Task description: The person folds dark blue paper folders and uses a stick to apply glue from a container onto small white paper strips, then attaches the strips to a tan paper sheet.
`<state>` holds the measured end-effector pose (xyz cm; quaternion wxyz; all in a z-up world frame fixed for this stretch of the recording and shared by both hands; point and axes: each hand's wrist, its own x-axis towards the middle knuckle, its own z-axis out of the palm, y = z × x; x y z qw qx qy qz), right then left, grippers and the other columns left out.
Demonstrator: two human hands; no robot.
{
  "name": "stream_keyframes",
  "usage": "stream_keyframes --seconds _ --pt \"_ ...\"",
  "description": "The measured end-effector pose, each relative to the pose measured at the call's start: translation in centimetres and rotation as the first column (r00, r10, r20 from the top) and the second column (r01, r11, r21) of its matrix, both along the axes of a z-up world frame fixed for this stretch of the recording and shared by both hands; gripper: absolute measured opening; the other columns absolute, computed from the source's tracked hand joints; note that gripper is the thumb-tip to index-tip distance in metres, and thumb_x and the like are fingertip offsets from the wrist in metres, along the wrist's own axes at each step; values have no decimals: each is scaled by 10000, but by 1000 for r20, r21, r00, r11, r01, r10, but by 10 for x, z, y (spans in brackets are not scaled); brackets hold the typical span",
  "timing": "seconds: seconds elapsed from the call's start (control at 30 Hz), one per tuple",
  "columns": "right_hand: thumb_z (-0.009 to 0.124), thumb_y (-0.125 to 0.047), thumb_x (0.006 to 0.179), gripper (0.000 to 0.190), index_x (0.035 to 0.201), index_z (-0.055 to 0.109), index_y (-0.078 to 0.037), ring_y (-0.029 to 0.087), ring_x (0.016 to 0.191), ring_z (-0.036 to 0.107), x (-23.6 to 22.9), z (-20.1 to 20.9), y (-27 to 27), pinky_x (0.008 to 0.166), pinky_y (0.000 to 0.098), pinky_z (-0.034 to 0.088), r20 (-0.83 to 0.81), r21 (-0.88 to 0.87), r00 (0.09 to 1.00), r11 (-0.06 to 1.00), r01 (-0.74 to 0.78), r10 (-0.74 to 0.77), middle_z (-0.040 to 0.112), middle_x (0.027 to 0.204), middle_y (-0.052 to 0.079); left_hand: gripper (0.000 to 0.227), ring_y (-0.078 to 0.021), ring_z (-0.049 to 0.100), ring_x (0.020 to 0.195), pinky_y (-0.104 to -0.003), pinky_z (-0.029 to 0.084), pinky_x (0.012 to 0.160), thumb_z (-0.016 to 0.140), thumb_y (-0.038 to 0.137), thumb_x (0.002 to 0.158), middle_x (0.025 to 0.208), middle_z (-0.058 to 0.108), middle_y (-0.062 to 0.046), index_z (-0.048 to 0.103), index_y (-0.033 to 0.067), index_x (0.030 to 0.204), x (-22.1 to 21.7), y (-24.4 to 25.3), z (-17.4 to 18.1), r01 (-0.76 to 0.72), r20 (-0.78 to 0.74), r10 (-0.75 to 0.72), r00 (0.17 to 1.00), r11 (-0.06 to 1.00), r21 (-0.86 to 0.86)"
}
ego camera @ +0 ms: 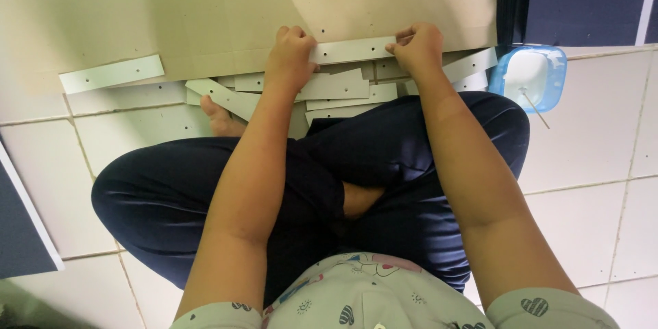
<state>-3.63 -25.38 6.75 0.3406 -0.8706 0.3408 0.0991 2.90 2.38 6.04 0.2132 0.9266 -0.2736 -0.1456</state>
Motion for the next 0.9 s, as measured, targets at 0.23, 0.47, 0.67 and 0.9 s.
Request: stream_keyframes --seconds 0.23,0.47,0.67,0.9 --pt "924 -240 762 236 929 774 -164 118 828 735 2 3 1 796 304 597 -18 -7 1000 1000 9 -9 772 863 -4 323 -331 493 1065 -452 562 626 910 110 730 979 574 -109 649 -7 878 1 -1 -6 1 1 -1 1000 1000 17" --pt "912 -231 777 200 911 774 -172 119 837 733 3 8 4 787 305 604 -30 0 999 999 36 -36 769 871 -10 342 -333 497 1085 -475 572 604 921 146 729 1004 579 -94 679 26 938 0 0 -3 -8 16 8 1000 1000 13" --pt "875 -338 824 383 1082 654 -161 246 1077 655 6 29 16 869 398 569 -57 -52 996 996 73 -76 670 1146 85 342 -312 522 1043 -449 536 686 896 410 795 1022 611 -45 784 188 1030 3 3 -5 -101 119 105 987 994 -45" --pt "977 -660 656 942 1260 465 -150 357 1241 429 18 44 41 921 546 481 -214 -348 972 923 -166 94 473 1311 142 776 -423 35 1550 -624 57 1265 797 548 898 1639 -106 -100 359 555 1539 -9 -9 69 -400 -185 437 880 893 204"
